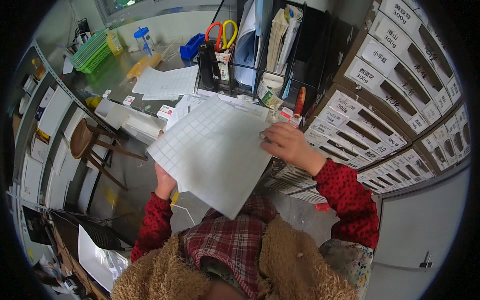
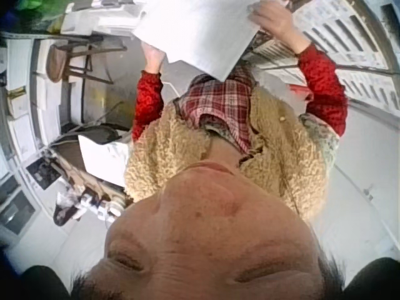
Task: The person sorts through green label sheets and white document papers, writes on the sheets using a pen, peels a strip of labels, and attaches papers to a white door before placing remaining items into a white bin.
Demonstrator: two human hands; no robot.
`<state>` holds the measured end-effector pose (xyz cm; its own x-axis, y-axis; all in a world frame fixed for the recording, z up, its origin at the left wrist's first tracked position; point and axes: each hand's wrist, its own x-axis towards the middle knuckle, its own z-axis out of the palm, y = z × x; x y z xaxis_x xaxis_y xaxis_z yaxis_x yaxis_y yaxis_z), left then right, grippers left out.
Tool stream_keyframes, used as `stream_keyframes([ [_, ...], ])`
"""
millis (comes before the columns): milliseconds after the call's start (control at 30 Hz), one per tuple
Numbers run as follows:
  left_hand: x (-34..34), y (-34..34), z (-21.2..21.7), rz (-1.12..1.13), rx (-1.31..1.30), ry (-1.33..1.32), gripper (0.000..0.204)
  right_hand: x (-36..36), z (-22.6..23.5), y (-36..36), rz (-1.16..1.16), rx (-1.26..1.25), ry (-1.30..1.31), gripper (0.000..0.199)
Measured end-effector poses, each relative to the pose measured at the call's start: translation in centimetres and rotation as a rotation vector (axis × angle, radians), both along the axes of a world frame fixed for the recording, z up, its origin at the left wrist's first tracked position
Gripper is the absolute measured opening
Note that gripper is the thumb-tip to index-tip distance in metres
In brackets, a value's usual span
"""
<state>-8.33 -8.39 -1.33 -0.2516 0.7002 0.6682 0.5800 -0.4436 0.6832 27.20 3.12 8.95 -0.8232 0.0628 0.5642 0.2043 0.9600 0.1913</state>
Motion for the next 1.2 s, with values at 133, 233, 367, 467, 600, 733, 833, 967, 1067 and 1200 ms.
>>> stream_keyframes([
  [133, -0.3, -0.2, 0.9, -0.078, 0.114, 0.420, 0.055, 1.8, -1.7, 2.9, -0.017, -0.050, 0.014, 0.019],
  [233, -1.0, 0.7, 1.4, -0.248, 0.198, 0.692, 0.044, 1.4, -1.4, 4.6, -0.080, 0.045, 0.047, 0.019],
  [367, -2.2, 4.2, 3.2, -0.358, 0.069, 1.127, 0.041, 1.7, -2.2, 7.5, -0.136, 0.046, -0.126, 0.019],
  [467, -0.7, 6.5, 4.7, -0.407, 0.054, 1.139, 0.041, 1.3, -1.2, 7.5, -0.214, 0.056, -0.132, 0.020],
  [600, -1.2, 7.2, 4.2, -0.382, 0.103, 1.183, 0.046, 0.7, 3.6, 5.8, -0.305, -0.062, 0.062, 0.029],
  [733, -0.4, 7.4, 4.3, -0.401, 0.125, 1.116, 0.046, -3.0, 2.7, 5.1, -0.129, -0.787, 0.451, 0.019],
  [833, -0.3, 7.3, 4.3, -0.408, 0.131, 1.063, 0.041, -7.4, -0.9, 6.0, -0.014, -1.438, 0.460, 0.023],
  [967, -0.4, 7.0, 5.0, -0.381, 0.124, 1.066, 0.038, -7.6, -5.6, 6.5, -0.210, -1.715, 0.577, 0.015],
  [1067, -0.5, 6.1, 4.0, -0.330, 0.100, 1.088, 0.041, -7.5, -7.4, 6.8, -0.211, -1.642, 0.592, 0.009],
  [1200, -0.5, 6.2, 3.0, -0.290, 0.069, 1.100, 0.039, -6.9, -8.9, 7.5, -0.173, -1.372, 0.617, 0.008],
])
